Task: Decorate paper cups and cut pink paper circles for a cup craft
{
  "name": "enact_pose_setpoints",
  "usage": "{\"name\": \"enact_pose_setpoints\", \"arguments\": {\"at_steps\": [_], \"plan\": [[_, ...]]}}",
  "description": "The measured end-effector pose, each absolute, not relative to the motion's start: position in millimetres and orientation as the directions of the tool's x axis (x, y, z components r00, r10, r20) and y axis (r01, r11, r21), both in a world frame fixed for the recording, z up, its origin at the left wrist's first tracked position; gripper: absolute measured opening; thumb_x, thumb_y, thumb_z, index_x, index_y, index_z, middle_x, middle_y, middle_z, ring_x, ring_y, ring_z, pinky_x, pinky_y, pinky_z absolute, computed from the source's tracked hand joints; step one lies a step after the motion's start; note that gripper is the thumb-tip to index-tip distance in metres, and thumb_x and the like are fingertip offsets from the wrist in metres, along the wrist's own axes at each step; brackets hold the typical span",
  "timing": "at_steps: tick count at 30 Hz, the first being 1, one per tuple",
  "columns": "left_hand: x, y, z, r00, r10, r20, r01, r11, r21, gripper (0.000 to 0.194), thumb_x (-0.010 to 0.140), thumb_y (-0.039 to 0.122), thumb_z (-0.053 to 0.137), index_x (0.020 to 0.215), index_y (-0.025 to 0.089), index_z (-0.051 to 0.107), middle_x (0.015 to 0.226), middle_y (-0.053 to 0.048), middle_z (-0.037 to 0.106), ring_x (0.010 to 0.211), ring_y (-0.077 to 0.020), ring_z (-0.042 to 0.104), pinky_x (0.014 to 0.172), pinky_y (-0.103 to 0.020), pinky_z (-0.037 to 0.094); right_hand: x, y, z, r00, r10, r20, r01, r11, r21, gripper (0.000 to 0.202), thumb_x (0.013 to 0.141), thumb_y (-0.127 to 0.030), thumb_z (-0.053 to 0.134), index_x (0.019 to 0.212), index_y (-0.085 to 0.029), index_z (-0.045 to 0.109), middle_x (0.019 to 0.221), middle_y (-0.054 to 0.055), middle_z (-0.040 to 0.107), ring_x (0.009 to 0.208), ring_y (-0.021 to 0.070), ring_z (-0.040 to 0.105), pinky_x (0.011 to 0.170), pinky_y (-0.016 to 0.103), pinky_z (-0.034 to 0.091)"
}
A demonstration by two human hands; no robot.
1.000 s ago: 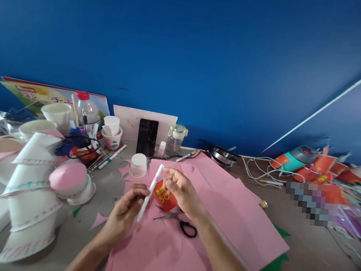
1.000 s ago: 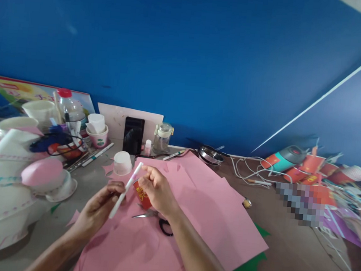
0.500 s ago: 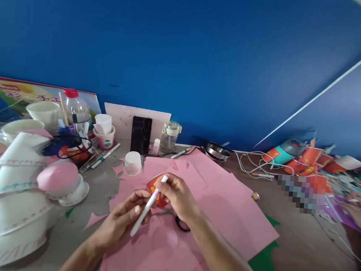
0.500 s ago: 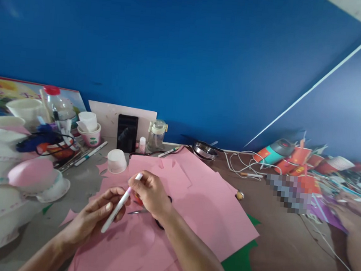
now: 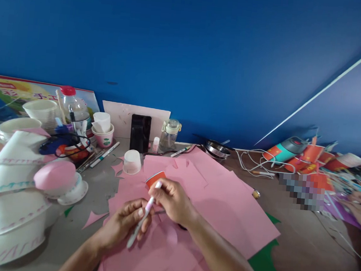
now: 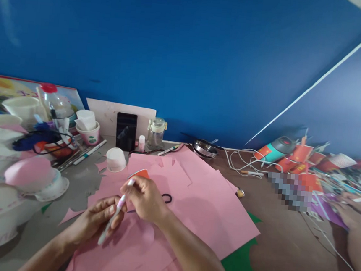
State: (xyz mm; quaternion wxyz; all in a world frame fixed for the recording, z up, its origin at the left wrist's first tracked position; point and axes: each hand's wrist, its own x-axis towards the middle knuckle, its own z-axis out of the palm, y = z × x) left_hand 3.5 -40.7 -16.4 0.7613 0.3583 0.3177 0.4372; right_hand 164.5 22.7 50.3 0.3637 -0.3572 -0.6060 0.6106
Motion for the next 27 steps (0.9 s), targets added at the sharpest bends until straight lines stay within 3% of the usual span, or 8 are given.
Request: {"name": "enact_pose_setpoints", "arguments": {"at_steps": [4,8,11,15,18,20,23,27], "plan": [[10.5,-44.0,-22.9,0.538,0.826,-0.172,-0.456,0.456,0.764,0.029,0.080,0.043,0.071,0.079,0.015,0.062,0.059,-0.001,0.063,0.040,-0.0081,0.052,0.037,-0.016,0.035,188.7,44.2,59.9,-0.232,0.970,0.076,-0.192,0.031,-0.981,0.035,0.079,-0.051,0.067,0.069,-0.020,0.057,0.054,-0.006,0.041,0.049,0.0087,0.033,0.046,0.022,0.025],[14.2,-42.8,-20.6,0.438,0.888,-0.141,-0.582,0.400,0.708,0.020,0.083,0.036,0.070,0.087,0.016,0.067,0.068,-0.004,0.070,0.058,-0.0132,0.064,0.056,-0.023,0.050,203.1,51.1,64.1,-0.214,0.975,0.057,-0.246,0.003,-0.969,0.034,0.074,-0.049,0.072,0.067,-0.019,0.059,0.060,-0.004,0.046,0.050,0.0085,0.034,0.047,0.024,0.025],[7.8,-36.6,-15.4,0.268,0.951,-0.155,-0.676,0.300,0.673,0.018,0.077,0.030,0.077,0.087,0.017,0.069,0.078,-0.006,0.074,0.075,-0.0151,0.067,0.072,-0.024,0.052,196.2,42.5,60.5,-0.369,0.929,0.019,-0.177,-0.050,-0.983,0.028,0.075,-0.045,0.073,0.073,-0.019,0.064,0.057,-0.005,0.045,0.050,0.0081,0.035,0.048,0.023,0.028],[-9.8,-25.2,-13.3,0.051,0.979,-0.197,-0.785,0.161,0.598,0.023,0.070,0.027,0.081,0.089,0.019,0.070,0.082,-0.002,0.075,0.075,-0.0141,0.068,0.073,-0.023,0.055,178.2,28.0,52.5,-0.524,0.851,-0.042,-0.048,-0.079,-0.996,0.022,0.076,-0.040,0.071,0.081,-0.019,0.066,0.060,-0.005,0.050,0.050,0.0088,0.042,0.047,0.022,0.035],[-19.6,-17.3,-14.0,-0.107,0.952,-0.287,-0.838,0.070,0.541,0.007,0.080,0.013,0.068,0.085,0.018,0.070,0.084,-0.002,0.076,0.077,-0.0140,0.071,0.074,-0.025,0.057,170.5,22.3,45.8,-0.529,0.848,-0.032,0.034,-0.016,-0.999,0.014,0.078,-0.032,0.068,0.084,-0.020,0.066,0.067,-0.003,0.057,0.054,0.0098,0.049,0.050,0.022,0.039],[-21.7,-13.4,-14.5,-0.188,0.922,-0.337,-0.864,0.008,0.504,0.019,0.085,0.004,0.056,0.080,0.017,0.069,0.083,-0.002,0.077,0.077,-0.0143,0.072,0.075,-0.026,0.059,169.1,20.2,42.8,-0.513,0.859,-0.003,0.068,0.037,-0.997,0.010,0.079,-0.027,0.065,0.086,-0.020,0.066,0.070,-0.002,0.059,0.058,0.0108,0.052,0.054,0.022,0.042],[-20.5,-10.7,-16.5,-0.207,0.912,-0.353,-0.881,-0.017,0.473,0.025,0.086,0.001,0.050,0.081,0.016,0.070,0.082,-0.004,0.078,0.079,-0.0155,0.073,0.075,-0.028,0.060,169.3,17.0,42.2,-0.491,0.870,0.037,0.108,0.103,-0.989,0.010,0.083,-0.025,0.061,0.089,-0.020,0.067,0.071,-0.001,0.059,0.062,0.0126,0.056,0.056,0.023,0.045],[-18.6,-11.0,-20.4,-0.194,0.936,-0.294,-0.875,-0.029,0.484,0.019,0.083,0.002,0.057,0.082,0.016,0.070,0.083,-0.004,0.078,0.084,-0.0166,0.074,0.080,-0.029,0.061,168.1,12.6,43.5,-0.472,0.871,0.134,0.221,0.265,-0.939,0.010,0.085,-0.021,0.059,0.091,-0.021,0.067,0.076,0.000,0.065,0.063,0.0137,0.058,0.057,0.024,0.045]]}}
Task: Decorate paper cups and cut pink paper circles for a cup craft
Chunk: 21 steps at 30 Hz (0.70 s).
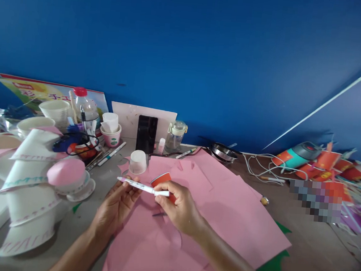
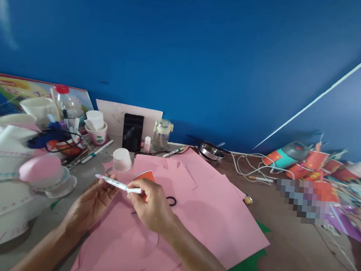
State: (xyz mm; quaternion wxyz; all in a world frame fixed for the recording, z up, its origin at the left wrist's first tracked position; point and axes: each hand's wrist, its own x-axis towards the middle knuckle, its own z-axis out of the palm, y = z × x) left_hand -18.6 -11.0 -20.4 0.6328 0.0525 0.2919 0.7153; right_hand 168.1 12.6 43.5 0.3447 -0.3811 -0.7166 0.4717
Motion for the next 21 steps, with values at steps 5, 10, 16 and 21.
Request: {"name": "enact_pose_setpoints", "arguments": {"at_steps": [5,10,16,21], "plan": [[-17.6,-11.3,-17.5,-0.213,0.926,-0.311,-0.861,-0.027,0.509,0.019,0.082,0.000,0.058,0.079,0.015,0.070,0.083,-0.006,0.078,0.080,-0.0175,0.075,0.076,-0.029,0.063,165.7,12.2,39.2,-0.457,0.820,0.343,0.291,0.503,-0.814,0.014,0.087,-0.015,0.056,0.092,-0.022,0.067,0.083,0.003,0.068,0.071,0.0158,0.061,0.067,0.026,0.048],[-14.7,-12.8,-15.7,-0.237,0.924,-0.300,-0.852,-0.049,0.521,0.016,0.080,0.000,0.061,0.079,0.013,0.069,0.083,-0.007,0.078,0.081,-0.0182,0.075,0.076,-0.029,0.063,164.9,11.9,39.0,-0.453,0.793,0.407,0.273,0.558,-0.784,0.013,0.088,-0.015,0.054,0.091,-0.020,0.065,0.079,0.003,0.067,0.068,0.0150,0.061,0.065,0.025,0.048],[-13.5,-13.1,-16.8,-0.268,0.915,-0.302,-0.847,-0.074,0.527,0.019,0.082,-0.002,0.056,0.081,0.012,0.069,0.083,-0.009,0.078,0.077,-0.0173,0.075,0.074,-0.029,0.063,162.2,9.1,34.3,-0.477,0.750,0.458,0.261,0.619,-0.741,0.014,0.087,-0.013,0.053,0.093,-0.018,0.065,0.079,0.004,0.068,0.067,0.0145,0.061,0.063,0.024,0.047],[-13.3,-12.8,-16.3,-0.279,0.913,-0.298,-0.846,-0.087,0.526,0.020,0.083,-0.002,0.055,0.081,0.012,0.068,0.082,-0.009,0.078,0.074,-0.0166,0.074,0.071,-0.028,0.063,159.8,7.9,25.9,-0.476,0.680,0.558,0.264,0.716,-0.646,0.013,0.090,-0.015,0.051,0.096,-0.017,0.062,0.076,0.004,0.066,0.063,0.0149,0.059,0.061,0.025,0.047]]}}
